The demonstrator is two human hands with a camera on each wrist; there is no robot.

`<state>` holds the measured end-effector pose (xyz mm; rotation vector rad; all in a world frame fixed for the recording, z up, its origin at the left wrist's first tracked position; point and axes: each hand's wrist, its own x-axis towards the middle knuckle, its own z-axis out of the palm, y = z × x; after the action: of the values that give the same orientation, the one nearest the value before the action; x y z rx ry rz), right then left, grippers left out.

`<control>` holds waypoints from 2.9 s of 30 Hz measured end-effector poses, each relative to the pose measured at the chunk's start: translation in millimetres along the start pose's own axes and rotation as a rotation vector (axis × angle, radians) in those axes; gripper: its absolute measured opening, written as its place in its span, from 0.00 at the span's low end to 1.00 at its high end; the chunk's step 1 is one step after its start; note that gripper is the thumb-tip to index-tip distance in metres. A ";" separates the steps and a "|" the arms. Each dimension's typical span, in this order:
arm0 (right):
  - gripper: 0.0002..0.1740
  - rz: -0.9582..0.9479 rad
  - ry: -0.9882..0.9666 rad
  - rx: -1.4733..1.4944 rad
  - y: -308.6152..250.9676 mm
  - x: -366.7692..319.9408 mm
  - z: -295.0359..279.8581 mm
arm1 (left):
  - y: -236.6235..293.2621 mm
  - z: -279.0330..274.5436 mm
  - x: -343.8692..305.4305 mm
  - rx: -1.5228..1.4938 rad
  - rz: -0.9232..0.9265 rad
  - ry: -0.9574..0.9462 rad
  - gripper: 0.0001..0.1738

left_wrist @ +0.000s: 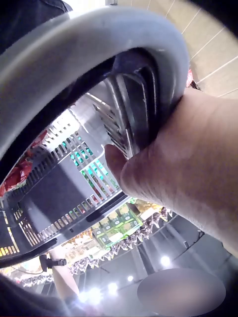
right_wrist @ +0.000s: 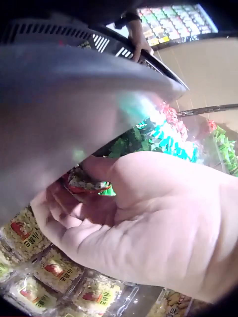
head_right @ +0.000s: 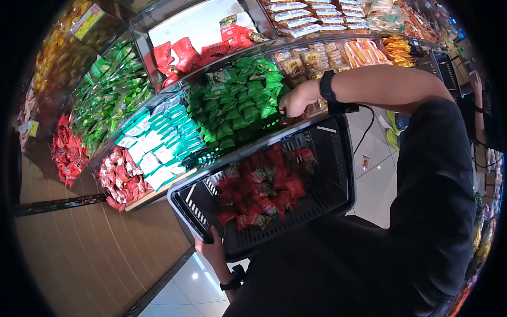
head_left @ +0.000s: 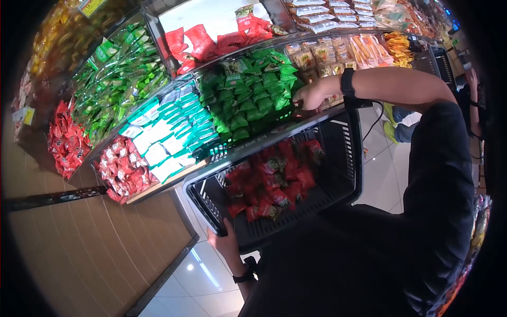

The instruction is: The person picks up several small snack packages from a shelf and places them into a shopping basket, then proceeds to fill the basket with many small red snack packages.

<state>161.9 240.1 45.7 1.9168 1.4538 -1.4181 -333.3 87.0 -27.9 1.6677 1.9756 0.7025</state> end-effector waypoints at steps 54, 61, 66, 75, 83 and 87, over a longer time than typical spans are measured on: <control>0.42 -0.427 -0.116 -0.179 8.6 32.9 280.3 | 65.8 124.1 24.4 0.483 0.871 -1.013 0.40; 0.36 -0.455 0.254 -0.171 -2.3 -57.8 192.0 | 116.7 42.3 43.2 0.281 0.594 -0.693 0.37; 0.25 -0.903 0.451 0.431 -63.9 -176.6 59.7 | 112.7 -22.5 28.7 -0.275 0.740 -0.186 0.12; 0.65 -0.184 0.791 -0.312 -129.3 -52.3 -165.1 | 31.5 -18.2 25.7 -0.150 0.309 -0.086 0.56; 0.67 0.063 0.428 -0.210 -135.4 -45.3 -171.3 | 11.5 -4.0 33.0 -0.222 0.235 -0.121 0.54; 0.54 0.018 0.430 -0.285 -129.9 -31.4 -179.4 | 9.4 -2.0 33.3 -0.281 0.190 -0.155 0.51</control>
<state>139.5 411.6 187.4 2.1165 1.7068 -0.7602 -332.8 120.9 -21.0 1.6938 1.5470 0.8477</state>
